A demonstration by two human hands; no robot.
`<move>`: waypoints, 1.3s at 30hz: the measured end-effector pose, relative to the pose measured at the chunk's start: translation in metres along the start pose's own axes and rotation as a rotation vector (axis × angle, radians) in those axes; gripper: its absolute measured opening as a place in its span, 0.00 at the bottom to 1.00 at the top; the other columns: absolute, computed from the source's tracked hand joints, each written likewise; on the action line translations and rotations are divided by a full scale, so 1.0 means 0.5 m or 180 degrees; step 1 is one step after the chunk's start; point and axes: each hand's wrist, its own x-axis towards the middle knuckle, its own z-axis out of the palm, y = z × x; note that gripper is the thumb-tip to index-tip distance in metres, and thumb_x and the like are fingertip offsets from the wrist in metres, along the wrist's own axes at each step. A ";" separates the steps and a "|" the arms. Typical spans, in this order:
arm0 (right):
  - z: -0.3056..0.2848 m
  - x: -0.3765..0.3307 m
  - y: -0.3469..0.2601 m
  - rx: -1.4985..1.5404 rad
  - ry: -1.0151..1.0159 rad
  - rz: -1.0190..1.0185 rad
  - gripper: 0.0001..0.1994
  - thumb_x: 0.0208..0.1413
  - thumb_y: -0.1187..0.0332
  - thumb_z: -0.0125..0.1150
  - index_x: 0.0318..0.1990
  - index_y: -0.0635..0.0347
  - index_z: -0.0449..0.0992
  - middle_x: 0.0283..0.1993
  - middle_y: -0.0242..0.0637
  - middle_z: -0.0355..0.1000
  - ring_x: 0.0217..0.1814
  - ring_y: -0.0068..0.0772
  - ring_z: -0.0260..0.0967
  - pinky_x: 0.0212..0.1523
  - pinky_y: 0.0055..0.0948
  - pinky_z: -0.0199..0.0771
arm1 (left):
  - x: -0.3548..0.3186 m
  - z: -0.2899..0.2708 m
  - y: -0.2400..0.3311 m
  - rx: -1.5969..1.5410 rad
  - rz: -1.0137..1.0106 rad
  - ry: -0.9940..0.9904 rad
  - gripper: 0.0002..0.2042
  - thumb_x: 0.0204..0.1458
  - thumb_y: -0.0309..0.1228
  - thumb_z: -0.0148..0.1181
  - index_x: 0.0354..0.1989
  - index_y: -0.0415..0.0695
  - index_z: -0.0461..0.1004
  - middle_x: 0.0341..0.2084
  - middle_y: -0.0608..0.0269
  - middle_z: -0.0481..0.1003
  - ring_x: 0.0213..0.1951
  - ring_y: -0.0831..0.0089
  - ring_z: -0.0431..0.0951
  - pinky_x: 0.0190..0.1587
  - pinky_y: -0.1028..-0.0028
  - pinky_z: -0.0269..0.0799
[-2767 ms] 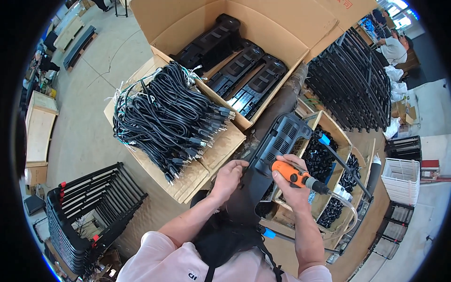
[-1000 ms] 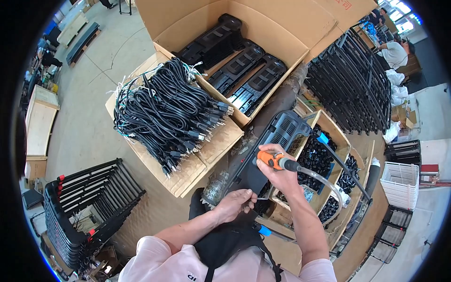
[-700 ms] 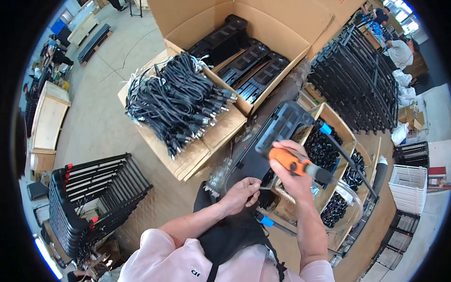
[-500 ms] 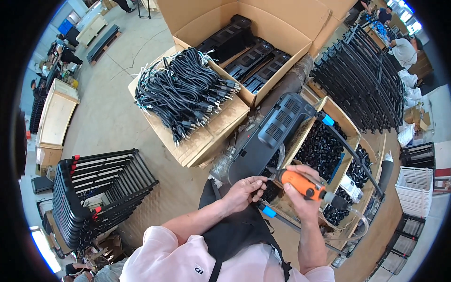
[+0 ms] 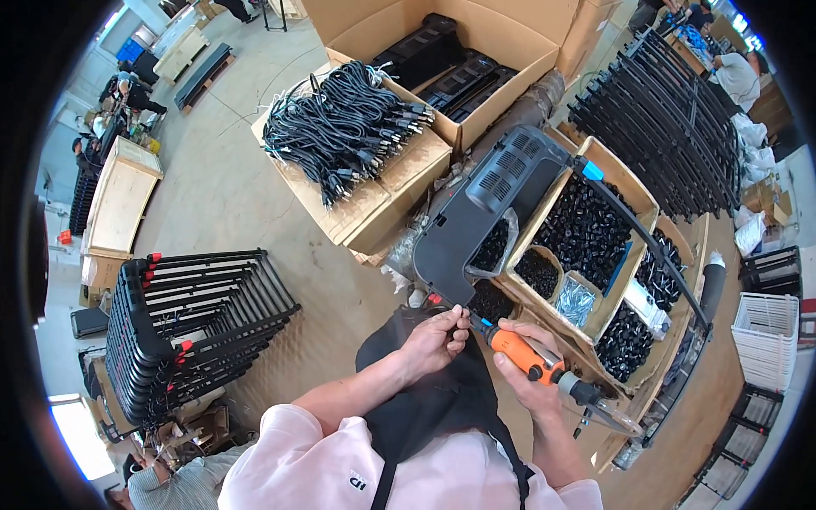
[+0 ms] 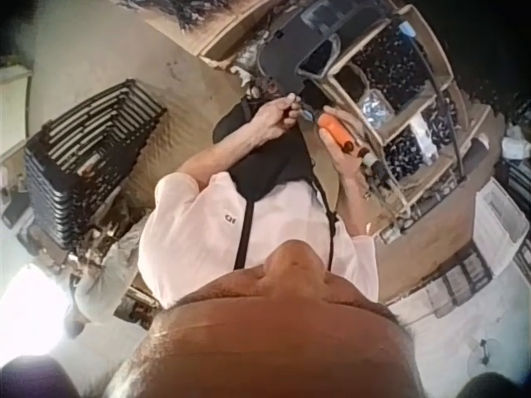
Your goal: Assembling electronic components and plastic housings onto metal equipment frames using power tools.
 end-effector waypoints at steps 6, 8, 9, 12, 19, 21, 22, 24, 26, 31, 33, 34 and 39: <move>0.015 -0.030 -0.016 -0.0278 0.0106 0.0114 0.24 0.53 0.79 0.69 0.57 0.62 0.68 0.57 0.48 0.76 0.63 0.44 0.73 0.66 0.45 0.71 | -0.013 -0.005 0.000 0.0030 -0.0400 -0.0034 0.10 0.71 0.38 0.51 0.47 0.44 0.72 0.30 0.71 0.69 0.28 0.80 0.67 0.26 0.82 0.63; 0.025 -0.034 -0.016 -0.0304 0.0207 0.0159 0.24 0.53 0.79 0.70 0.56 0.61 0.69 0.57 0.48 0.76 0.62 0.44 0.73 0.66 0.45 0.71 | -0.012 -0.010 0.004 0.0108 -0.0607 -0.0081 0.10 0.72 0.37 0.50 0.48 0.44 0.72 0.30 0.71 0.69 0.28 0.81 0.66 0.26 0.81 0.62; 0.032 -0.036 -0.017 -0.0230 0.0256 0.0152 0.24 0.52 0.79 0.70 0.56 0.62 0.69 0.57 0.48 0.76 0.62 0.44 0.73 0.66 0.45 0.71 | -0.011 -0.014 0.004 0.0103 -0.0641 -0.0091 0.10 0.72 0.37 0.50 0.48 0.44 0.72 0.30 0.71 0.69 0.28 0.81 0.66 0.26 0.81 0.62; 0.046 -0.038 -0.021 -0.0273 0.0337 0.0199 0.24 0.52 0.79 0.70 0.56 0.61 0.70 0.57 0.47 0.76 0.62 0.43 0.73 0.66 0.45 0.71 | -0.011 -0.020 0.009 0.0114 -0.0771 -0.0093 0.11 0.72 0.38 0.49 0.49 0.45 0.72 0.30 0.71 0.68 0.28 0.81 0.66 0.26 0.81 0.62; 0.085 -0.023 -0.017 -0.0460 0.0481 0.0320 0.25 0.51 0.80 0.69 0.57 0.60 0.70 0.56 0.46 0.75 0.62 0.41 0.72 0.66 0.43 0.71 | -0.019 -0.022 0.032 0.0412 -0.0962 -0.0015 0.13 0.72 0.41 0.48 0.49 0.45 0.71 0.31 0.70 0.70 0.30 0.79 0.68 0.29 0.79 0.65; 0.096 -0.018 -0.013 -0.0556 0.0534 0.0332 0.24 0.51 0.80 0.69 0.57 0.61 0.70 0.56 0.46 0.75 0.62 0.40 0.72 0.66 0.42 0.71 | -0.023 -0.026 0.037 0.0571 -0.0958 0.0127 0.13 0.73 0.41 0.48 0.50 0.44 0.71 0.31 0.69 0.71 0.30 0.78 0.70 0.30 0.78 0.67; 0.101 -0.015 -0.010 -0.0645 0.0575 0.0377 0.24 0.52 0.80 0.69 0.57 0.61 0.70 0.56 0.45 0.75 0.62 0.40 0.72 0.66 0.41 0.71 | -0.025 -0.037 0.040 0.0699 -0.0963 0.0028 0.13 0.73 0.40 0.47 0.50 0.43 0.71 0.32 0.68 0.72 0.31 0.76 0.71 0.32 0.76 0.69; 0.111 -0.005 -0.008 -0.0741 0.0626 0.0425 0.24 0.52 0.80 0.69 0.57 0.62 0.70 0.57 0.45 0.75 0.62 0.39 0.72 0.66 0.40 0.71 | -0.029 -0.046 0.051 0.0830 -0.0978 -0.0078 0.13 0.73 0.38 0.46 0.50 0.42 0.71 0.33 0.66 0.73 0.32 0.75 0.73 0.33 0.74 0.71; 0.119 0.006 -0.005 -0.0634 0.0739 0.0560 0.23 0.53 0.79 0.69 0.56 0.63 0.72 0.58 0.44 0.76 0.60 0.36 0.74 0.64 0.37 0.73 | -0.035 -0.045 0.062 0.1172 -0.0807 -0.0043 0.13 0.74 0.35 0.43 0.50 0.40 0.72 0.34 0.65 0.74 0.33 0.74 0.74 0.34 0.73 0.71; 0.132 0.028 0.018 -0.0737 0.0705 0.0693 0.22 0.52 0.77 0.71 0.56 0.61 0.75 0.56 0.42 0.78 0.58 0.33 0.76 0.62 0.34 0.74 | -0.033 -0.072 0.077 0.1552 -0.0658 -0.0257 0.13 0.73 0.37 0.46 0.49 0.42 0.73 0.31 0.67 0.74 0.29 0.77 0.72 0.29 0.76 0.68; 0.139 0.039 0.014 -0.0775 0.0671 0.0760 0.21 0.52 0.76 0.71 0.55 0.60 0.76 0.55 0.42 0.78 0.57 0.32 0.76 0.62 0.34 0.75 | -0.033 -0.078 0.087 0.1656 -0.0568 -0.0388 0.12 0.73 0.38 0.48 0.48 0.43 0.74 0.28 0.69 0.74 0.26 0.79 0.71 0.26 0.78 0.66; 0.142 0.046 0.005 -0.1029 0.0507 0.0764 0.21 0.52 0.76 0.71 0.54 0.59 0.76 0.55 0.42 0.79 0.56 0.33 0.77 0.61 0.33 0.75 | -0.035 -0.075 0.094 0.1814 -0.0511 -0.0343 0.12 0.73 0.38 0.48 0.49 0.43 0.73 0.28 0.69 0.73 0.27 0.80 0.71 0.26 0.78 0.65; 0.148 0.061 0.009 -0.1535 0.0142 0.0595 0.18 0.51 0.74 0.72 0.50 0.58 0.77 0.54 0.44 0.80 0.55 0.35 0.79 0.59 0.33 0.76 | -0.021 -0.096 0.100 0.1971 -0.0388 -0.0203 0.12 0.72 0.38 0.50 0.50 0.43 0.73 0.27 0.70 0.72 0.26 0.81 0.70 0.26 0.79 0.63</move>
